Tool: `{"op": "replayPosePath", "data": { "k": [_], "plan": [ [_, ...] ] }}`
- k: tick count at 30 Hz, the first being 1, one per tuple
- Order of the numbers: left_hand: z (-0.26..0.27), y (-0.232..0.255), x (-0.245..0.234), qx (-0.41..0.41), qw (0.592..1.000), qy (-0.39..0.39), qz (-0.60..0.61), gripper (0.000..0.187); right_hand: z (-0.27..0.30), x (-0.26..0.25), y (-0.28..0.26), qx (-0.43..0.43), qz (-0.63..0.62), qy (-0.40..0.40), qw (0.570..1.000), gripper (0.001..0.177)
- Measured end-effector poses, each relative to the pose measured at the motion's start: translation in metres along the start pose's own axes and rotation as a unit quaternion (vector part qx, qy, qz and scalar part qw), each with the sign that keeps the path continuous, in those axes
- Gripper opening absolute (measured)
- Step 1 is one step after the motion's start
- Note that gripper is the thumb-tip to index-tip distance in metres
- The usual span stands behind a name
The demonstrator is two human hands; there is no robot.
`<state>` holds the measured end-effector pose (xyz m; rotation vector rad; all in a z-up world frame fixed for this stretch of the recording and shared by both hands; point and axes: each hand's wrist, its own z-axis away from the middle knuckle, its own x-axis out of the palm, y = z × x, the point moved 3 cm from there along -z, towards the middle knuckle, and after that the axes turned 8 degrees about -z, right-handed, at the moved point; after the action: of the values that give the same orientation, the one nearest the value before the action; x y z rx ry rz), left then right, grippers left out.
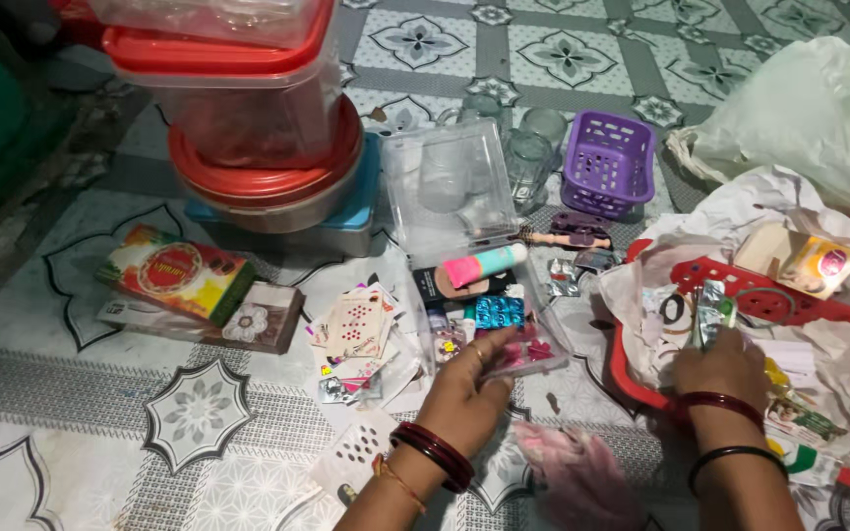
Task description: The person organizes various small items on a patterned floor, including playing cards, hair accessories, and containers. They sort cards, place items into a purple basket, and arrange hair ties into a box.
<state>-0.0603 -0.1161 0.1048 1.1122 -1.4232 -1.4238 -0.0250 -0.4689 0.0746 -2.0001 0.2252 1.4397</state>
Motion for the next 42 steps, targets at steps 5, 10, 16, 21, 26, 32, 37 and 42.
{"op": "replayPosePath", "data": {
  "k": [5,10,16,21,26,32,37,42],
  "plan": [
    [-0.009,-0.023,-0.008,-0.008,0.999,0.025,0.037,0.051,-0.022,0.017,0.030,0.135,0.048,-0.164,0.976,0.060],
    [-0.019,-0.044,-0.033,-0.028,0.995,0.096,0.031,0.039,-0.029,0.012,0.048,0.092,0.035,-0.127,0.987,0.045],
    [-0.021,-0.043,-0.073,-0.066,0.981,0.184,-0.014,0.033,0.011,-0.036,0.003,-0.172,-0.029,0.190,0.966,0.042],
    [-0.020,-0.036,-0.091,-0.024,0.969,0.230,-0.081,0.033,0.046,-0.050,-0.067,-0.275,-0.245,0.181,0.912,0.031],
    [-0.017,-0.036,-0.098,-0.061,0.958,0.253,-0.118,0.034,0.062,-0.023,-0.112,-0.035,-0.493,-0.091,0.865,0.028],
    [-0.017,-0.031,-0.096,-0.041,0.963,0.239,-0.119,0.036,0.091,0.001,-0.139,0.111,-0.619,-0.268,0.730,0.036],
    [-0.018,-0.034,-0.096,-0.054,0.970,0.217,-0.094,0.041,0.101,0.011,-0.151,0.109,-0.646,-0.322,0.683,0.041],
    [-0.022,-0.040,-0.094,-0.049,0.975,0.208,-0.060,0.041,0.105,0.020,-0.152,0.111,-0.617,-0.341,0.700,0.041]
  ]
}}
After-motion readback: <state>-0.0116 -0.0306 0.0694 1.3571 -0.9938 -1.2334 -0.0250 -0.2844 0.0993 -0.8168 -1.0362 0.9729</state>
